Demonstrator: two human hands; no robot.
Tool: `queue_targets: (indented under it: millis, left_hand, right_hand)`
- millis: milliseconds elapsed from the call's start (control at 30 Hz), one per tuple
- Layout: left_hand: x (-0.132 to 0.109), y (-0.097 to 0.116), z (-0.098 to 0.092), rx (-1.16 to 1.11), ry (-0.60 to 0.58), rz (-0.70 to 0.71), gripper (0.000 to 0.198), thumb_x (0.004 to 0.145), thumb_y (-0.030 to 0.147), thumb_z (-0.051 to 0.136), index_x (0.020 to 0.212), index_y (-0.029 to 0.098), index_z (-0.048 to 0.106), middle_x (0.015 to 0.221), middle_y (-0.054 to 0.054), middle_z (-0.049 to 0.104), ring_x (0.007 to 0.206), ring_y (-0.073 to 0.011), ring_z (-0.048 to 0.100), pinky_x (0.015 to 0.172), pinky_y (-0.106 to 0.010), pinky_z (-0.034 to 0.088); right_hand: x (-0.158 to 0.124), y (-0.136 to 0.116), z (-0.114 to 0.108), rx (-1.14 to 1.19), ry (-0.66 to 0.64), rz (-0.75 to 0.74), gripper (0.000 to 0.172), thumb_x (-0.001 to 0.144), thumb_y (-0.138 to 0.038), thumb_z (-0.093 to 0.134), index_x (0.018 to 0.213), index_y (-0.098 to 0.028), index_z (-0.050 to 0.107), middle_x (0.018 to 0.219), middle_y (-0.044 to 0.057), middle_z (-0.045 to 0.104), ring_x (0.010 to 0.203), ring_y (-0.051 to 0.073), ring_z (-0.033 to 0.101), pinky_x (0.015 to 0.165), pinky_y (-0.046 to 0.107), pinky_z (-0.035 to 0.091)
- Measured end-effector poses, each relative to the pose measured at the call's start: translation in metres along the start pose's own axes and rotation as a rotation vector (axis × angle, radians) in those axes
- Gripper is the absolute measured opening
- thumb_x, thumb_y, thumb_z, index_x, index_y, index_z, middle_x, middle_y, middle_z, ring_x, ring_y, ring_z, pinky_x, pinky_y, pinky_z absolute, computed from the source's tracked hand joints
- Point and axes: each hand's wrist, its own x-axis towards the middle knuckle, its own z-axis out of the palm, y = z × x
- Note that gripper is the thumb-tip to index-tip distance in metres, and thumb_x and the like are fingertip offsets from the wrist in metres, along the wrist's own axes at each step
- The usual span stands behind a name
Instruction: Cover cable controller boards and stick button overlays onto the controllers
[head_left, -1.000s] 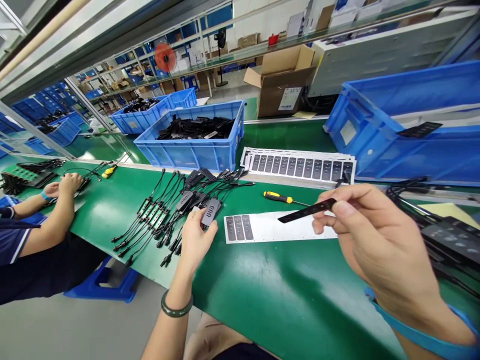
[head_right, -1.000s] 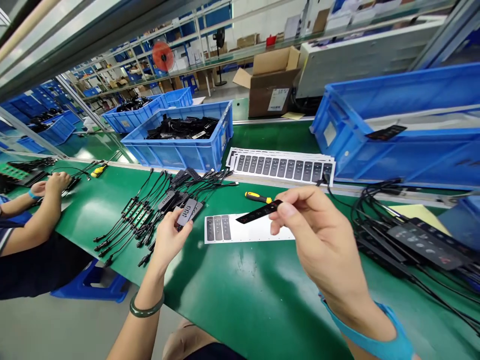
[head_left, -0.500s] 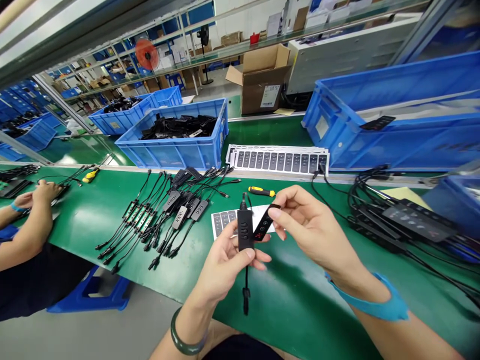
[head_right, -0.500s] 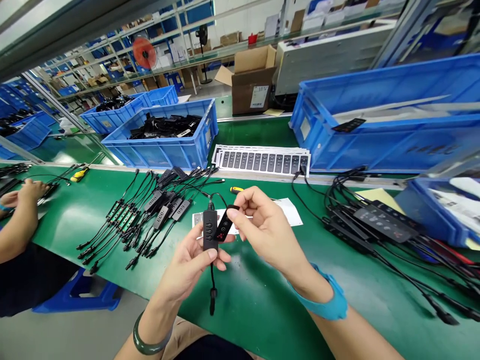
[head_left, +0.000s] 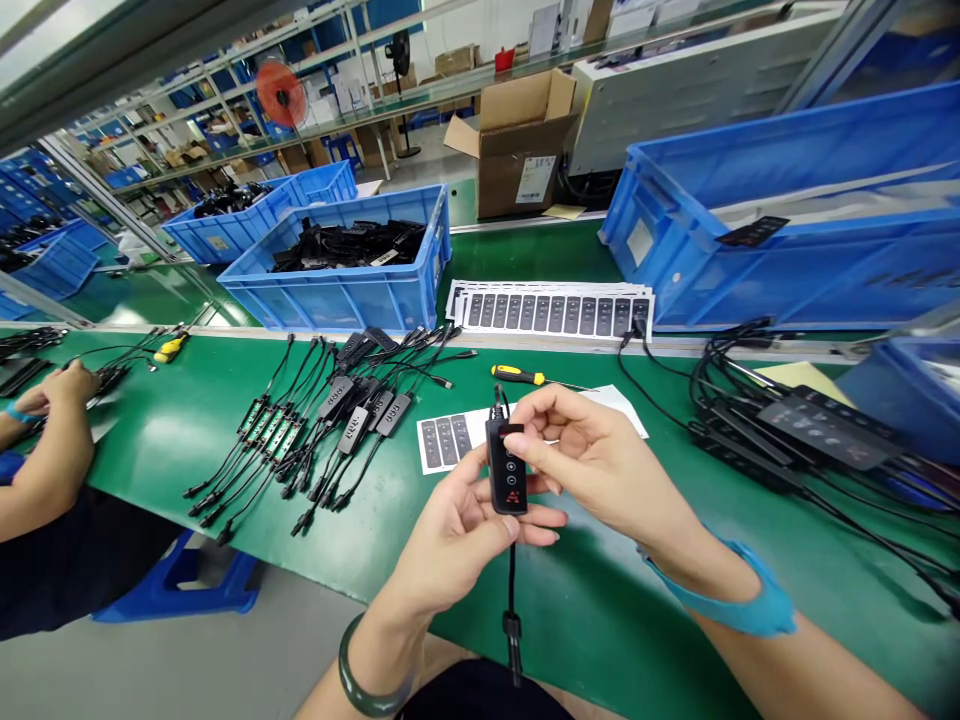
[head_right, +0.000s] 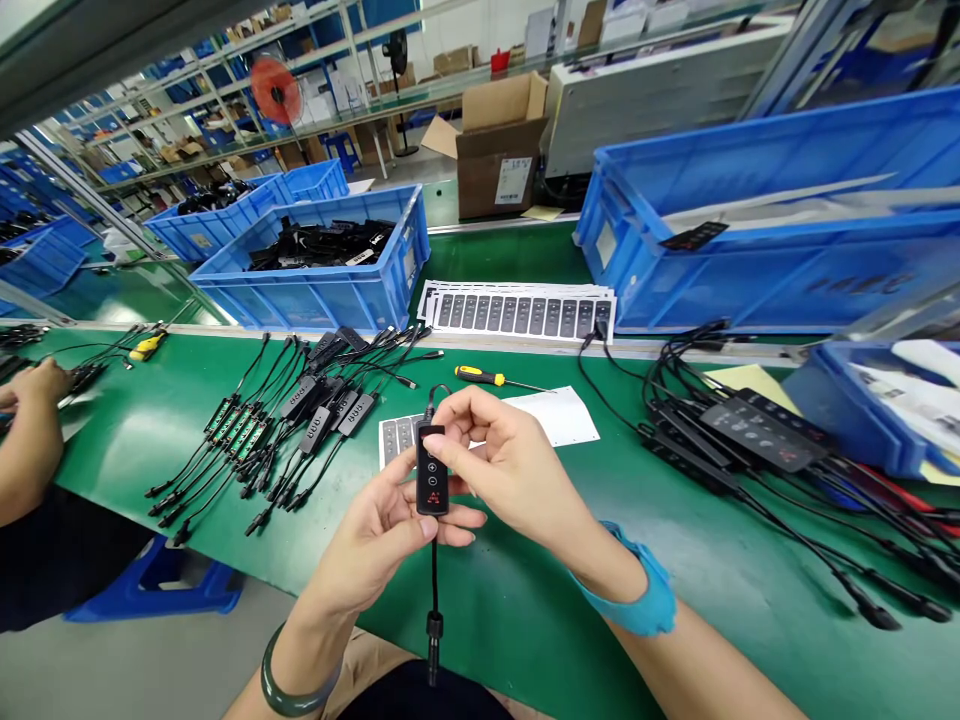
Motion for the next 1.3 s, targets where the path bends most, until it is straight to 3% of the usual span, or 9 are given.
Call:
queue_targets:
  millis: [333,867,1300]
  left_hand:
    - [0.0002,0.0013,0.0009,0.019,0.021,-0.013,0.061,0.082,0.021,0.074,0.138,0.021,0.050,0.110,-0.011,0.070,0.096,-0.0258,0.072,0.086,-0.037,0.057]
    - [0.0010,-0.0007,-0.0007,0.013,0.022,-0.008,0.062,0.083,0.021,0.074,0.139,0.021,0.048,0.108,-0.011,0.070,0.096,-0.0260,0.072,0.085,-0.037,0.058]
    - [0.0010,0.0010,0.0040,0.045,0.029,0.007,0.057,0.086,0.024,0.070,0.139,0.021,0.049,0.102,-0.009,0.071,0.095,-0.0230,0.072,0.081,-0.031,0.059]
  right_hand:
    - [0.0005,0.0001,0.0000,-0.037,0.013,-0.057,0.024,0.078,-0.039,0.073,0.083,-0.021,0.058,0.071,-0.001,0.055,0.059,0.013,0.056,0.043,0.020,0.049]
    - [0.0018,0.0036,0.0007,-0.053,0.019,-0.056,0.024,0.079,-0.041,0.072,0.084,-0.021,0.058,0.070,-0.001,0.055,0.058,0.013,0.056,0.041,0.019,0.049]
    - [-0.0015,0.0052,0.0041,-0.158,0.099,-0.108,0.016,0.081,-0.034,0.069,0.085,-0.021,0.061,0.070,0.000,0.056,0.059,0.013,0.055,0.046,0.022,0.053]
